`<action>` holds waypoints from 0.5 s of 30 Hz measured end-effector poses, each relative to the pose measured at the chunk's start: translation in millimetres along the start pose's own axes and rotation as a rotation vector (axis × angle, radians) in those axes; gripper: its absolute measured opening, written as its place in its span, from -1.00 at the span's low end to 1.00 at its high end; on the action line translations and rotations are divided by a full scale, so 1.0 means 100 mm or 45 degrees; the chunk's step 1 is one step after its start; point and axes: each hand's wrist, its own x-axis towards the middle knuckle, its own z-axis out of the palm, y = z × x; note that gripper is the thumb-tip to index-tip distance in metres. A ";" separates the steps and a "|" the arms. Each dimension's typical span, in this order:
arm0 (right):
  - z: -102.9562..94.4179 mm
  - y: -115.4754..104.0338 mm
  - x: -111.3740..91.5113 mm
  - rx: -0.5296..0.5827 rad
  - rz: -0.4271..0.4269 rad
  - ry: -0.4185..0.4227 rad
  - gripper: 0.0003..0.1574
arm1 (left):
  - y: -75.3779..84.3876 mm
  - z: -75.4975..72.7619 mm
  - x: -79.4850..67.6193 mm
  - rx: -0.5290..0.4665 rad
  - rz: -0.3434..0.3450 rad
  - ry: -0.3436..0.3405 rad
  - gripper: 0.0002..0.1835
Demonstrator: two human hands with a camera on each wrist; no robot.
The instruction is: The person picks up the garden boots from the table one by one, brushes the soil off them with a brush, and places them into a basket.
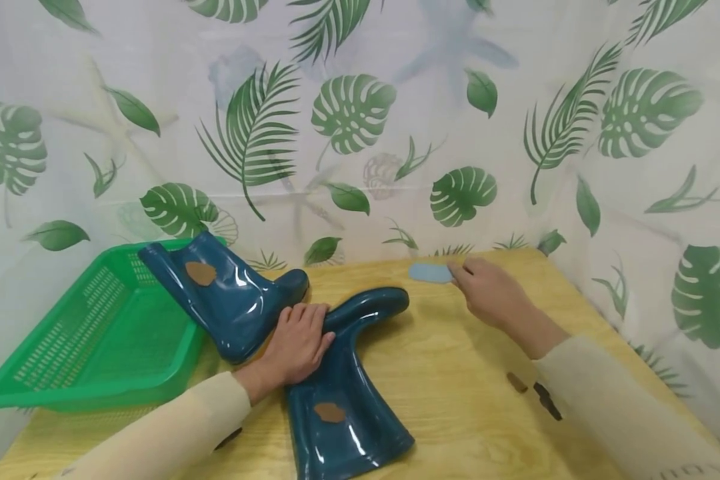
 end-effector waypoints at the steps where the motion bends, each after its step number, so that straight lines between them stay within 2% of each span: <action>1: 0.00 -0.03 -0.02 0.016 0.005 0.005 -0.20 | 0.00 0.00 0.00 -0.013 -0.007 0.017 -0.45; 4: 0.02 -0.18 -0.05 0.090 0.002 0.033 -0.40 | 0.01 -0.01 0.00 -0.044 -0.018 0.020 -0.46; 7: 0.04 -0.43 -0.06 0.180 -0.069 0.074 -0.52 | 0.00 -0.04 0.00 -0.045 -0.005 -0.026 -0.44; 12: 0.06 -0.97 0.00 0.240 -0.245 0.091 -0.42 | -0.08 -0.11 0.04 -0.034 0.019 -0.096 -0.45; 15: 0.06 -1.23 0.04 0.249 -0.327 0.075 -0.39 | -0.12 -0.11 0.06 -0.037 0.049 -0.080 -0.53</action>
